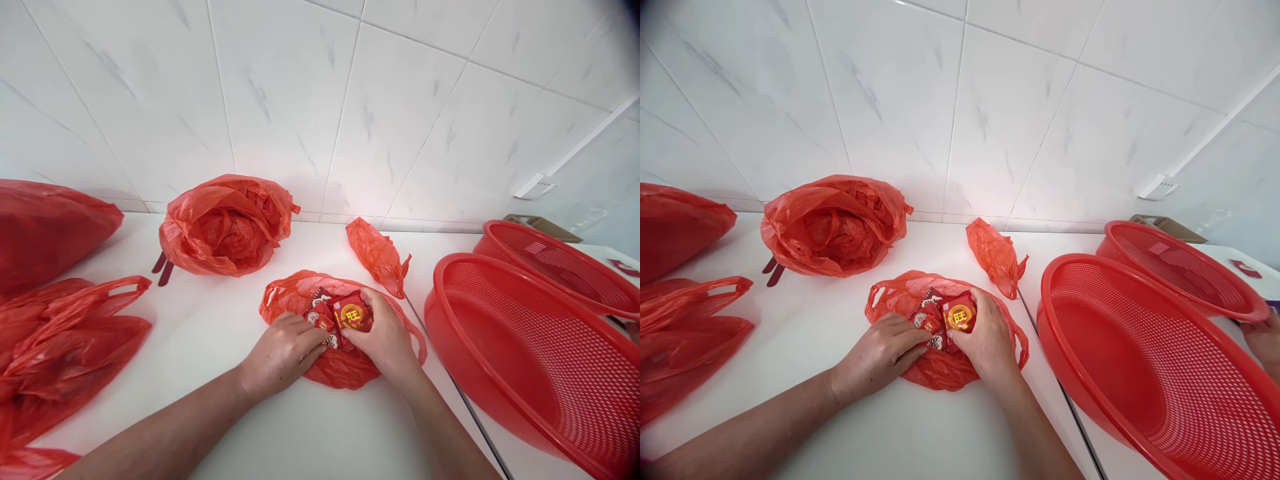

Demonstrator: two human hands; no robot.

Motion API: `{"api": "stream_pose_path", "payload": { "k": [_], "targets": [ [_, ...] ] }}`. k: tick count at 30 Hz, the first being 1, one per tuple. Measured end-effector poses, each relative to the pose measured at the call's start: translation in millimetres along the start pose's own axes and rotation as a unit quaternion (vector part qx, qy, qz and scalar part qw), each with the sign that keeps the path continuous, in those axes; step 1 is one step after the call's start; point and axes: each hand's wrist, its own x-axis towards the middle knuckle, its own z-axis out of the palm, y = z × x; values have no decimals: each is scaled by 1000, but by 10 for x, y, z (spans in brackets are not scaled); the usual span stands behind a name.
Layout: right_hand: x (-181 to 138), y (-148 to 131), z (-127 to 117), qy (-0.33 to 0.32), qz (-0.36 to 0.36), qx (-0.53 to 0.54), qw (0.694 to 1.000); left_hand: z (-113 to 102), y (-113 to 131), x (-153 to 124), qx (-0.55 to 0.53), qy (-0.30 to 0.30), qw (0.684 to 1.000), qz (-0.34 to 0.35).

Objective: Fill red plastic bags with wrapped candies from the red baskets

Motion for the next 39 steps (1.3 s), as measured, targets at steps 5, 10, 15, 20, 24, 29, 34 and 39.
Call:
{"api": "stream_pose_path", "payload": {
  "k": [5, 10, 15, 20, 24, 29, 34, 39],
  "targets": [
    [-17, -32, -24, 11, 6, 60, 998, -10, -3, 4, -2, 3, 1000, 9],
    [-25, -44, -106, 7, 12, 84, 996, -17, -2, 9, -11, 11, 1000, 7],
    [-21, -45, -177, -3, 13, 117, 993, -14, -10, 7, -19, 18, 1000, 10],
    [0, 18, -205, -18, 24, 85, 996, -6, -12, 3, -18, 14, 1000, 8],
    [3, 53, -198, 10, 15, -15, 1000, -4, -10, 2, -20, 18, 1000, 8],
    [-35, -20, -153, 7, -12, -42, 999, -8, -9, 5, -14, 13, 1000, 14],
    [-57, -72, -97, -60, -32, -69, 995, -12, -7, 7, -9, 16, 1000, 16],
    [-49, -35, -96, -4, -17, -156, 988, -11, -5, 7, -13, 15, 1000, 15]
  ]
}}
